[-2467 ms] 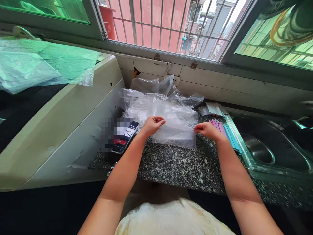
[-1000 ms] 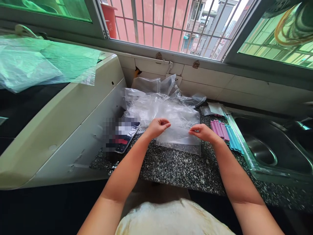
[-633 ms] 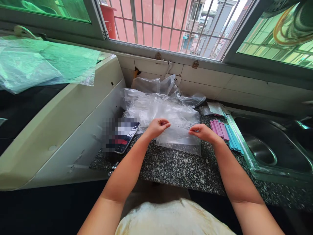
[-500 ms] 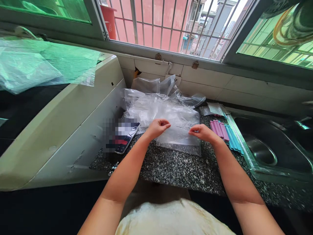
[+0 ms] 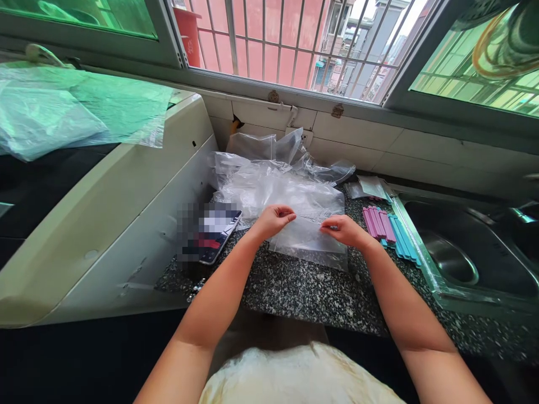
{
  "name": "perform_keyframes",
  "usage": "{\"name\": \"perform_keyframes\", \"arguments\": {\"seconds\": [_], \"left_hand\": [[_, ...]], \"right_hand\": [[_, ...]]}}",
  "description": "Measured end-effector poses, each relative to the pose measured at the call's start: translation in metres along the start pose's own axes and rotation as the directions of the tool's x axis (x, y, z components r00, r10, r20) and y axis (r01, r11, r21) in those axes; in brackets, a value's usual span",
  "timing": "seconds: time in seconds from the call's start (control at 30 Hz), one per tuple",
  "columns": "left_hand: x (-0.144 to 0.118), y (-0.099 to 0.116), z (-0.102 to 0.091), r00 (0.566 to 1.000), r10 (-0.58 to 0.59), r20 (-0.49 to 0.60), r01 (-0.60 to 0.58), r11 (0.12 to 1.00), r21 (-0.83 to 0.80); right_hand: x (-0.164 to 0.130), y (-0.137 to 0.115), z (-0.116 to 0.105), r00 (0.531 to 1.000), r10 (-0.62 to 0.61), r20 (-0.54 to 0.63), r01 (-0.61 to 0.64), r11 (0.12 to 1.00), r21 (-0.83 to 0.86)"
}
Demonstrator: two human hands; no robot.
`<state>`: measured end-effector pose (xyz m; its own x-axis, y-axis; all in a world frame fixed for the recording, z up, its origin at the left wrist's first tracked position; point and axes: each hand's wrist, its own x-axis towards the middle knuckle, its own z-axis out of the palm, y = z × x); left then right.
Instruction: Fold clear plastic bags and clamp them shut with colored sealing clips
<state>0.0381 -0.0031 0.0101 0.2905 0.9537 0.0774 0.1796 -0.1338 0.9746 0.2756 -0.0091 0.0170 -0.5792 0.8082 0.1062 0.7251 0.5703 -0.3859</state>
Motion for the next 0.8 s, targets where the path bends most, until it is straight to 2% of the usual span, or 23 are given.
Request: {"name": "perform_keyframes", "arguments": {"seconds": [0.37, 0.6, 0.7, 0.8], "left_hand": [[0.001, -0.004, 0.001, 1.0, 0.019, 0.007, -0.02, 0.999, 0.035], [-0.001, -0.003, 0.004, 0.998, 0.058, 0.01, -0.058, 0.995, 0.086], [-0.003, 0.0, 0.005, 0.996, 0.089, 0.024, -0.091, 0.989, 0.116], [-0.004, 0.002, 0.007, 0.993, 0.111, 0.048, -0.116, 0.987, 0.111]], "right_hand": [[0.0, 0.001, -0.003, 0.999, 0.006, 0.036, -0.007, 1.0, 0.021], [-0.004, -0.001, -0.004, 0.995, 0.071, 0.076, -0.078, 0.993, 0.092], [-0.003, -0.005, 0.0, 0.999, 0.037, 0.026, -0.041, 0.987, 0.152], [0.0, -0.009, 0.003, 1.0, -0.03, -0.007, 0.031, 0.99, 0.138]]}}
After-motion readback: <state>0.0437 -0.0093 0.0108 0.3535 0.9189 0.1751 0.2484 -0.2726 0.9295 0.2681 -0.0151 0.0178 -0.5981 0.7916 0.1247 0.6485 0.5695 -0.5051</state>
